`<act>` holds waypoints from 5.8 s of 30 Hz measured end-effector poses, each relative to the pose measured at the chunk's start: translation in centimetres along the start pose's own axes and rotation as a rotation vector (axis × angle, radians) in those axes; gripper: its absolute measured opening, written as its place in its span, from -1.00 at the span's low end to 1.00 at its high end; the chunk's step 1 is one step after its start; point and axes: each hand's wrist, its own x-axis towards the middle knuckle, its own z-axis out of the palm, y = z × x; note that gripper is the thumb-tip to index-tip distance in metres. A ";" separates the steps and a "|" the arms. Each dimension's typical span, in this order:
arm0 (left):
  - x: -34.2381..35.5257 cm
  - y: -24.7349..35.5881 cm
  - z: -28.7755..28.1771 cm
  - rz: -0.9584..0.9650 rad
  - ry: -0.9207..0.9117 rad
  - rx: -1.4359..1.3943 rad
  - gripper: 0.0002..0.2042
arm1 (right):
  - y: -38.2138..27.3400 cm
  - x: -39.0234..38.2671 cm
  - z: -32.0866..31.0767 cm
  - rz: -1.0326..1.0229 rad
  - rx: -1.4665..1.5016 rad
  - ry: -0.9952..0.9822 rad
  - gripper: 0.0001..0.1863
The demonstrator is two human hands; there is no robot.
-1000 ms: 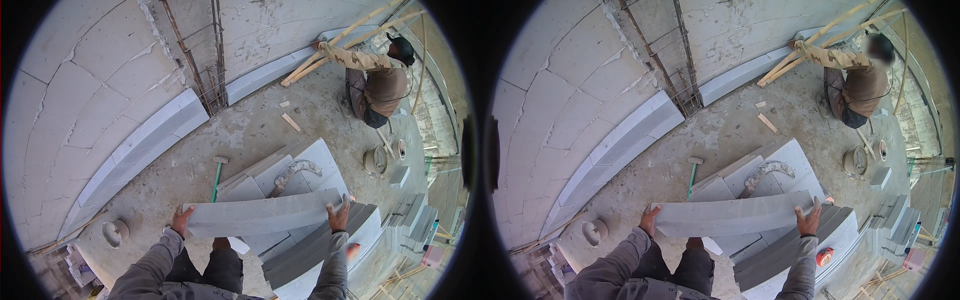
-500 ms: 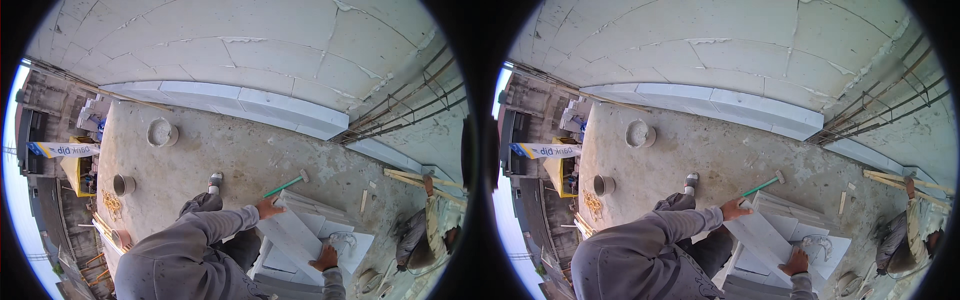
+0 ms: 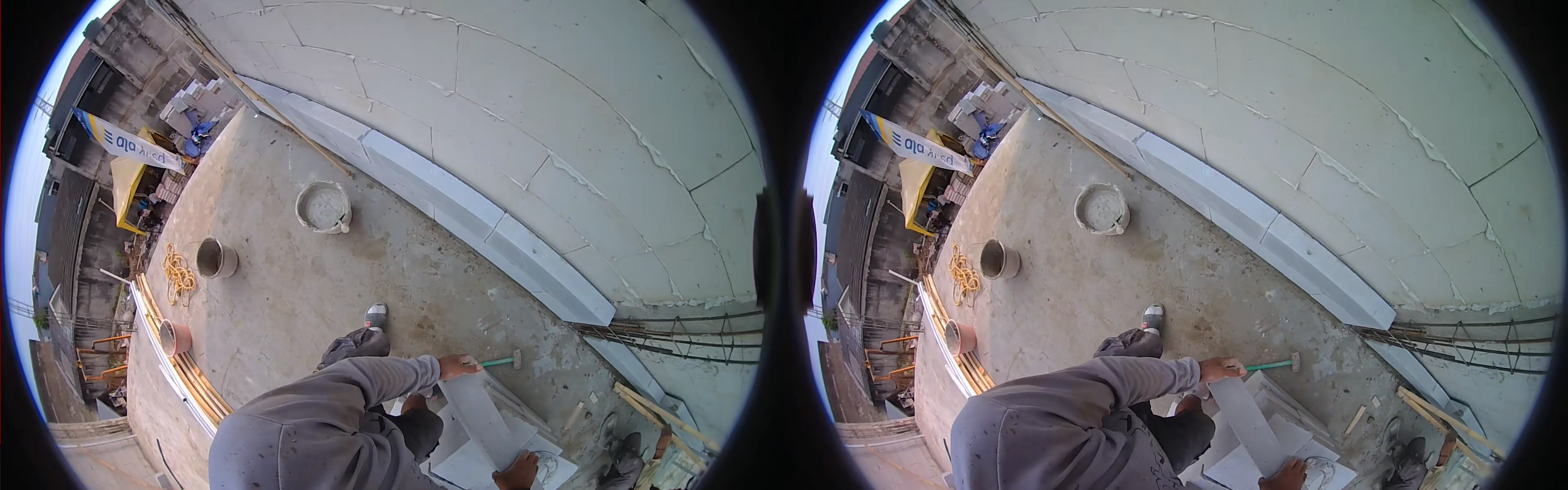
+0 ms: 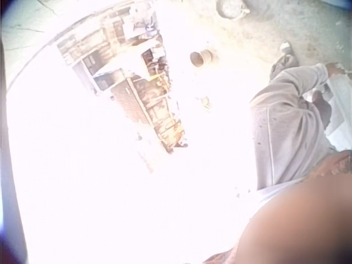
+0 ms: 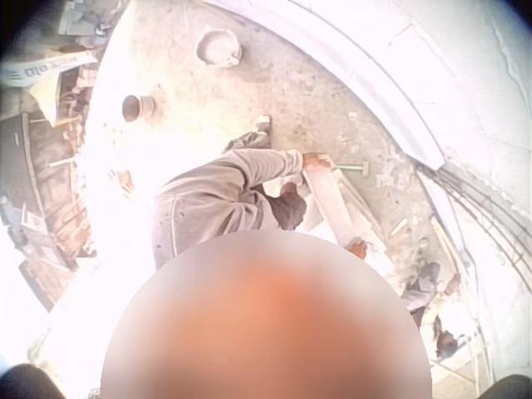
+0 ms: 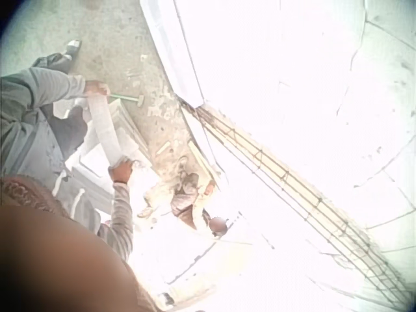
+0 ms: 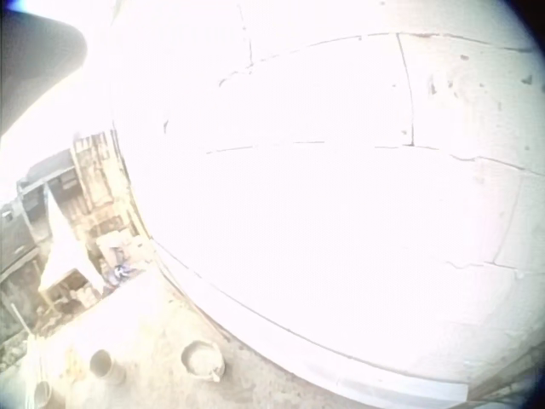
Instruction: The person builds a wall by placing lightweight concrete blocks onto a layer of mortar, then leveling each block with a hammer and trowel.
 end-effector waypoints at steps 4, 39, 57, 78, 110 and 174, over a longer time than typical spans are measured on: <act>-6.4 4.5 -13.8 -0.044 0.228 0.063 -0.26 | -9.9 0.8 -7.9 0.059 -0.049 0.034 -0.21; -57.2 -13.0 -100.0 -0.141 1.450 -0.869 -0.27 | -101.7 30.9 -48.1 -0.626 0.463 0.840 -0.16; -51.4 0.0 -138.6 0.243 1.419 -0.680 -0.07 | -129.6 44.4 -66.3 -0.714 0.675 1.102 -0.08; -40.4 12.4 -143.4 0.858 0.587 -1.199 -0.26 | -138.7 53.8 -65.0 -0.739 0.651 0.981 -0.13; -32.8 2.2 -148.7 0.221 0.126 -1.058 -0.29 | -145.9 57.4 -58.7 -0.501 0.170 0.629 -0.34; 11.4 18.6 -42.6 -0.195 -0.346 1.260 -0.62 | -71.6 -0.2 -3.0 1.682 1.544 -0.214 0.03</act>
